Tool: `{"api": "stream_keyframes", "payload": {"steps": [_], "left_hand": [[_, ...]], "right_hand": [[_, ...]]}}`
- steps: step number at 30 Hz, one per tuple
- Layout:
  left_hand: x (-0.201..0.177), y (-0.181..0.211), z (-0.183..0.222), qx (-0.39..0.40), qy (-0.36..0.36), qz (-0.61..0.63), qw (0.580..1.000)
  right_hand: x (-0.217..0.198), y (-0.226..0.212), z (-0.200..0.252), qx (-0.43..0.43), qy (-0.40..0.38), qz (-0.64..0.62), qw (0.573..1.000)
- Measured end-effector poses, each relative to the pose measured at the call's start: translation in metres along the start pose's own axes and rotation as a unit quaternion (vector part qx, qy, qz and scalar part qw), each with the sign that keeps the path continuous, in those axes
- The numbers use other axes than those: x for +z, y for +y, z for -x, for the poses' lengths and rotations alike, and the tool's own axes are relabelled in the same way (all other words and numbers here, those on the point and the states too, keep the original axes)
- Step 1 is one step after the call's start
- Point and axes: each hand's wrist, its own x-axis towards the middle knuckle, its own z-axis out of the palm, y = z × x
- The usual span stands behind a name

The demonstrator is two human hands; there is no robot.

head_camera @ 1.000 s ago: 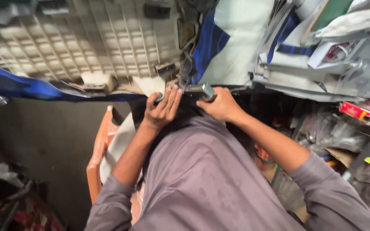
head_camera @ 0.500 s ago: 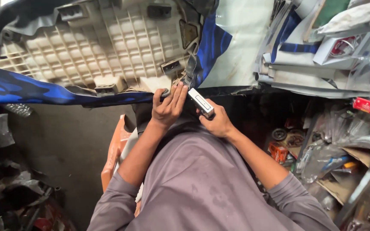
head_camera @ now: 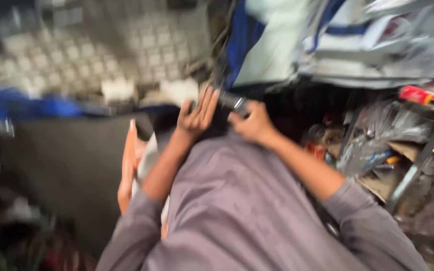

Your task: Replacing and stapling a new blue patterned seat cover onto a motorcycle seat.

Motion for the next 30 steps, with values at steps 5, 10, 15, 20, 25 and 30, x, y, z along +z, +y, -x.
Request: {"api": "stream_keyframes", "payload": {"steps": [5,10,15,20,25,30], "left_hand": [[0.031,-0.002,-0.001,-0.044,0.049,0.024,0.998],[0.010,-0.046,-0.011,0.091,0.027,0.114,0.989],[0.008,-0.051,-0.008,-0.034,0.124,0.212,0.969],[0.008,-0.054,-0.005,-0.063,0.044,0.322,0.944],[0.010,-0.055,-0.008,-0.041,0.042,0.344,0.937],[0.009,-0.055,-0.009,-0.040,0.040,0.358,0.932]], "right_hand": [[-0.005,0.021,0.004,-0.108,-0.025,-0.068,0.992],[0.013,0.033,0.021,-0.150,-0.024,-0.176,0.973],[0.042,0.015,0.029,-0.138,0.058,-0.105,0.983],[0.058,-0.004,0.027,-0.137,0.131,-0.042,0.981],[0.072,-0.018,0.032,-0.090,0.184,-0.004,0.979],[0.074,-0.021,0.040,-0.085,0.197,0.022,0.977]]}}
